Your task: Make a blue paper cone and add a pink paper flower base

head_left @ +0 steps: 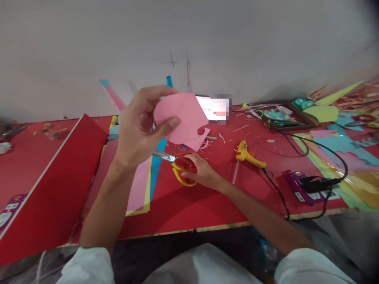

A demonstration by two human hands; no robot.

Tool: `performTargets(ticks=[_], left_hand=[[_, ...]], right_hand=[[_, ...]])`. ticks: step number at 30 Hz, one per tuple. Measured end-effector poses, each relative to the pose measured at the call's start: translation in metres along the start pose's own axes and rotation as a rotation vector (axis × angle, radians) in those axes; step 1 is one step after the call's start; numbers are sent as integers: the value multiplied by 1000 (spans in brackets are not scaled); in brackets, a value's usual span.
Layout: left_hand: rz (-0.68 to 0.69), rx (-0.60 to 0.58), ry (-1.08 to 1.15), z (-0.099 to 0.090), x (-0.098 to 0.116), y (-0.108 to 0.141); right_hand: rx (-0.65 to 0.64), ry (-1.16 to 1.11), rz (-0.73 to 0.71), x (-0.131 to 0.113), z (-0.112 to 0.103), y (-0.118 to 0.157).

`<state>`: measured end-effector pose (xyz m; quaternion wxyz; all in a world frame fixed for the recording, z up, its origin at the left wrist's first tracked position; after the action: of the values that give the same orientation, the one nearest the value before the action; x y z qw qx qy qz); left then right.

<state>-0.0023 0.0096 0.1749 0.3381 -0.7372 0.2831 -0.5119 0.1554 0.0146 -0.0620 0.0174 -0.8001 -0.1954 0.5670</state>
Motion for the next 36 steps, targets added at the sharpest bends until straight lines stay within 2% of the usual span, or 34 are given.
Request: performTargets(ticks=[2,3,6,9,11,13,15,21,26,30,33,36], left_hand=[[-8,-32,1,7,2,2],[-38,-60,-2,13,-4,4],[-145,-133,5,38,-46,15],[-266,-177,35,73,-100,38],[-348,-204,55,97,-129,59],[-424,-218,105,117,-148,80],[-472,-216,172,130,-158,98],[-547,-110,290,129,-178,121],[-537,-162,253,131,-180,122],[-513,-34,176,120,-178,120],[-502,51,138,114,-179,119],[-503,61,145,114,-178,118]], right_hand=[[33,21,-54,-8,-7,0],[75,20,-82,-12,-13,-1],[219,-82,-89,-14,-34,-3],[362,-317,21,2,-53,-8],[439,-386,73,15,-63,-12],[466,-356,87,24,-70,-17],[470,-301,84,32,-75,-21],[525,-195,91,46,-88,-25],[603,-112,25,43,-99,-24],[671,-53,-40,38,-104,-18],[594,-88,-90,33,-94,-18],[482,-39,-129,27,-82,-18]])
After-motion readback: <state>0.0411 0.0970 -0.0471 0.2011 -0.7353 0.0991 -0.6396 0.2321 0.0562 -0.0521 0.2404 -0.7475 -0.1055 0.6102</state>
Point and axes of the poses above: each hand's wrist, its own y-axis away from the middle knuckle, its own z-axis out of the palm, x = y × z, the point moved 9 cm from there along -y, towards the middle knuckle, and after that the axes turned 7 degrees about x, right-handed, at the moved point
